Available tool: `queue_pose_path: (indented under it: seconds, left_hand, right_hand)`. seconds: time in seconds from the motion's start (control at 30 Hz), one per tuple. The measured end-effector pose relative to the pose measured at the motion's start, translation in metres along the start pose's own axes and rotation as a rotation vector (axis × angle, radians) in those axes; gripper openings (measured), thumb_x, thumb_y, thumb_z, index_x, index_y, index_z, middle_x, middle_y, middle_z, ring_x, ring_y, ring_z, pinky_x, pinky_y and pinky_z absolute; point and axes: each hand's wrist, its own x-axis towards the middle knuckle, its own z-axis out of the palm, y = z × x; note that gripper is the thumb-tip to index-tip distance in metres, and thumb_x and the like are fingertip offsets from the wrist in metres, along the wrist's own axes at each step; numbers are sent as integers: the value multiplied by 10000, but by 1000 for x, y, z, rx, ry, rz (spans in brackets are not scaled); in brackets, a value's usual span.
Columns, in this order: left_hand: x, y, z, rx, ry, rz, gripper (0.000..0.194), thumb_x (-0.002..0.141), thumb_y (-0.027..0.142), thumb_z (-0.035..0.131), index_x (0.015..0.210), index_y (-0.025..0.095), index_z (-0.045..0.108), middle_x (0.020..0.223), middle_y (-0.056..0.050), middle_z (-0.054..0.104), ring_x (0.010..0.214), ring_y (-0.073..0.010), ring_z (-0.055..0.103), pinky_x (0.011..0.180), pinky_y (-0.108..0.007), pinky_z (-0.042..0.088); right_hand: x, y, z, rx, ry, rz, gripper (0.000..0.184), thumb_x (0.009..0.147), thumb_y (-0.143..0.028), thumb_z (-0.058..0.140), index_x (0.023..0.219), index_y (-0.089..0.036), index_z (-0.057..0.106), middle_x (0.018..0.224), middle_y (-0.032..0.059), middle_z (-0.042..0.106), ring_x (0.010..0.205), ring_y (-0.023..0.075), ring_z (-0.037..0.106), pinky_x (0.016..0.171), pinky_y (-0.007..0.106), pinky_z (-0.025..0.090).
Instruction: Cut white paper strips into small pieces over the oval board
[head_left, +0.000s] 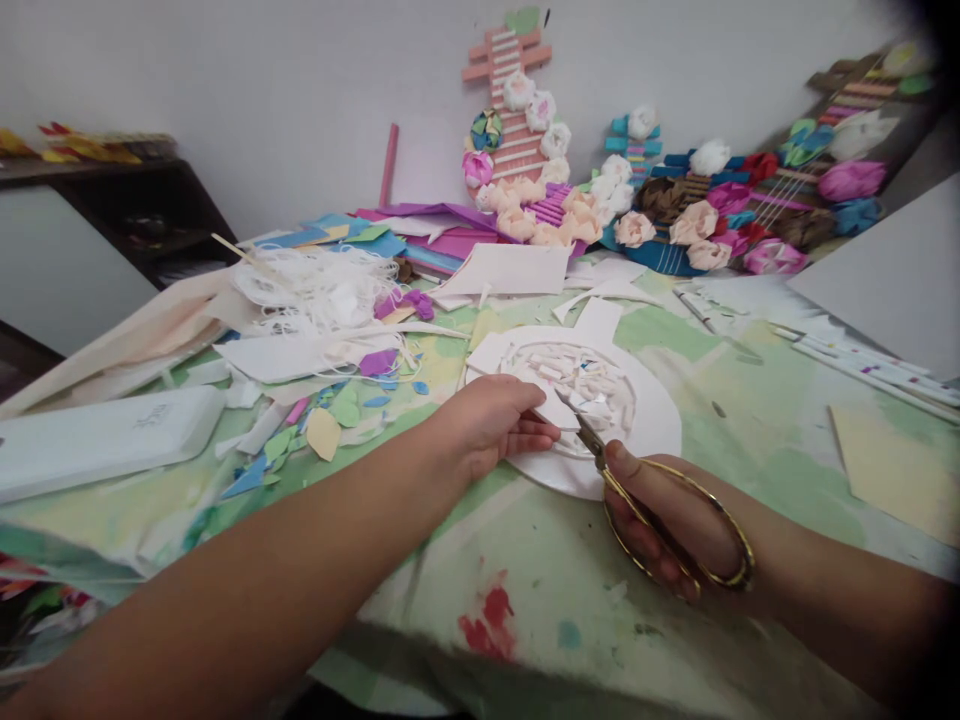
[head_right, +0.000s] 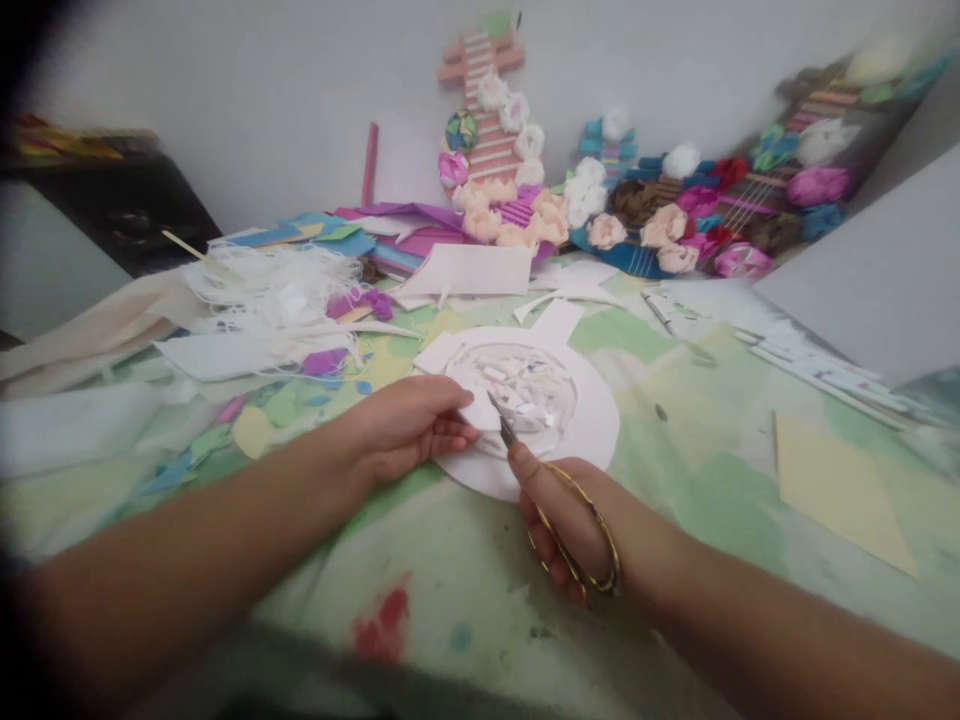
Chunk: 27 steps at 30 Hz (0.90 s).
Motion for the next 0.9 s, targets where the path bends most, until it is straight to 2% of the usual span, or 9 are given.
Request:
queue_pose_path:
  seconds: [0.13,0.27,0.57,0.73,0.9]
  left_hand:
    - [-1,0,0,44,30,-40,70,637,109,494,701,101,467,495,-30,538,427,-81,539,396,-141,440]
    - [-1,0,0,67,40,-40,53,642,116,483,691,102,467,491,-24,529,415,-74,529,386,-136,431]
    - [-3,2,2,64,58,-63,59,639,118,488,692,111,461,476,-14,525,415,-78,526,388,-145,437]
    - [-3,1,1,56,45,-66,61,629,121,505,677,110,468,466,-17,530,413,-82,529,391,-146,439]
    - [-2,3,-1,39,15,-60,48,639,135,490,673,103,478,461,-24,531,402,-84,527,388,-155,438]
  right_hand:
    - [-1,0,0,16,-28,55,570,694,-672,211,462,-171,357,319,-42,363,250,50,325,288,177,239]
    - [0,4,1,-50,-17,-19,587,720,-644,207,425,-161,364,304,-30,371,249,47,327,290,171,226]
    - [1,13,-1,-60,-17,-60,562,756,-589,227,428,-159,380,310,-32,356,268,53,339,305,172,229]
    - [3,14,-2,-12,-7,18,536,738,-607,244,454,-172,374,322,-39,362,248,54,317,286,181,197]
    - [-7,6,-6,53,-16,25,497,743,-587,258,472,-187,373,348,-36,375,306,74,339,342,210,245]
